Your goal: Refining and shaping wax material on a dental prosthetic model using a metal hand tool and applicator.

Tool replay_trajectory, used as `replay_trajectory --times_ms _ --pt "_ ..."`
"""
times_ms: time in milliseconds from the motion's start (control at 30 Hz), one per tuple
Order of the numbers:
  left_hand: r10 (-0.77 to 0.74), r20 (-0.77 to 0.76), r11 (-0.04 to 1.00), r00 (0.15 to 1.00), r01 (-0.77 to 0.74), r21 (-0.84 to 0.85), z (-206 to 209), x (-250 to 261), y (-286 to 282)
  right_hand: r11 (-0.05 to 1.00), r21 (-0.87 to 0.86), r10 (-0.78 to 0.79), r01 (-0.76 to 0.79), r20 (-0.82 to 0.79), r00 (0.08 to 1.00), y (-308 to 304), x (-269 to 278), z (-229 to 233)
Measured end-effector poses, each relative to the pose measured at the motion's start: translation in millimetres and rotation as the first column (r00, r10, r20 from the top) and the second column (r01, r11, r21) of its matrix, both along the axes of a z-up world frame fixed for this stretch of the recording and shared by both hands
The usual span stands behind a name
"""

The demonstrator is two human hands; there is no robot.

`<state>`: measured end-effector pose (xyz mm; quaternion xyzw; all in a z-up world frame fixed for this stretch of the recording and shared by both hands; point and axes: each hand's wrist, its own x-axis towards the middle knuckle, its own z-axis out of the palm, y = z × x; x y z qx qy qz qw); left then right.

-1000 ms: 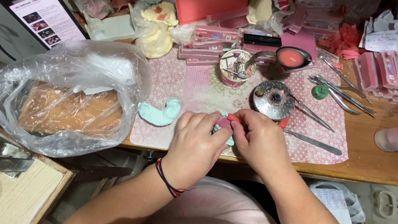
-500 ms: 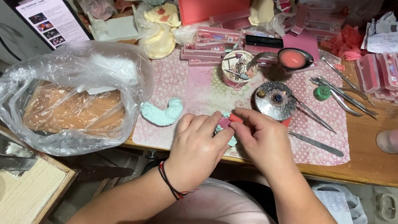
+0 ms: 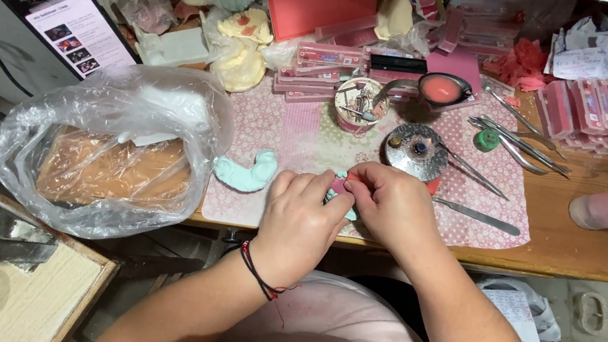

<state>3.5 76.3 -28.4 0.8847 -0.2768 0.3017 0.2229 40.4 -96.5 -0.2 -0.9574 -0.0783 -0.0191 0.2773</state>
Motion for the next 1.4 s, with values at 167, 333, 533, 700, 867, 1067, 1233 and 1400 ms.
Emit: replay_trajectory --times_ms 167,333,533,700,867,1067,1233,1400 --pt "0.011 -0.083 1.000 0.996 -0.012 -0.002 0.7 -0.6 1.2 1.000 -0.005 -0.001 0.001 -0.040 0.999 0.2 -0.1 4.0" --pt "0.024 -0.167 1.000 0.986 -0.021 0.018 4.8 -3.1 3.3 0.997 0.075 0.005 -0.003 -0.025 1.000 -5.4 -10.5 14.3" --pt "0.024 -0.245 0.999 0.969 -0.034 -0.038 16.5 -4.6 7.2 0.961 0.230 -0.176 0.156 0.070 0.982 -65.4 -24.5 12.9" --pt "0.139 -0.236 0.990 0.962 -0.142 0.002 23.2 -9.5 -3.4 0.905 0.248 -0.371 0.346 0.062 0.926 -92.1 -33.2 24.4" --pt "0.086 -0.254 0.995 0.963 -0.097 -0.033 16.4 -4.7 -7.8 0.915 0.246 -0.357 0.321 0.116 0.927 -118.6 -35.5 -0.8" --pt "-0.186 -0.521 0.980 0.833 0.124 -0.152 36.3 1.0 1.9 0.951 0.169 -0.289 0.260 0.176 0.941 -121.2 -36.1 -8.7" --pt "-0.190 -0.635 0.978 0.748 0.088 -0.189 45.1 -1.2 -4.2 0.965 0.066 -0.263 0.255 0.292 0.919 -98.1 -35.1 -7.3" --pt "-0.109 -0.596 0.982 0.795 -0.005 -0.187 33.6 2.7 -8.9 0.931 -0.076 -0.312 0.356 0.340 0.887 -85.9 -30.3 -14.7"
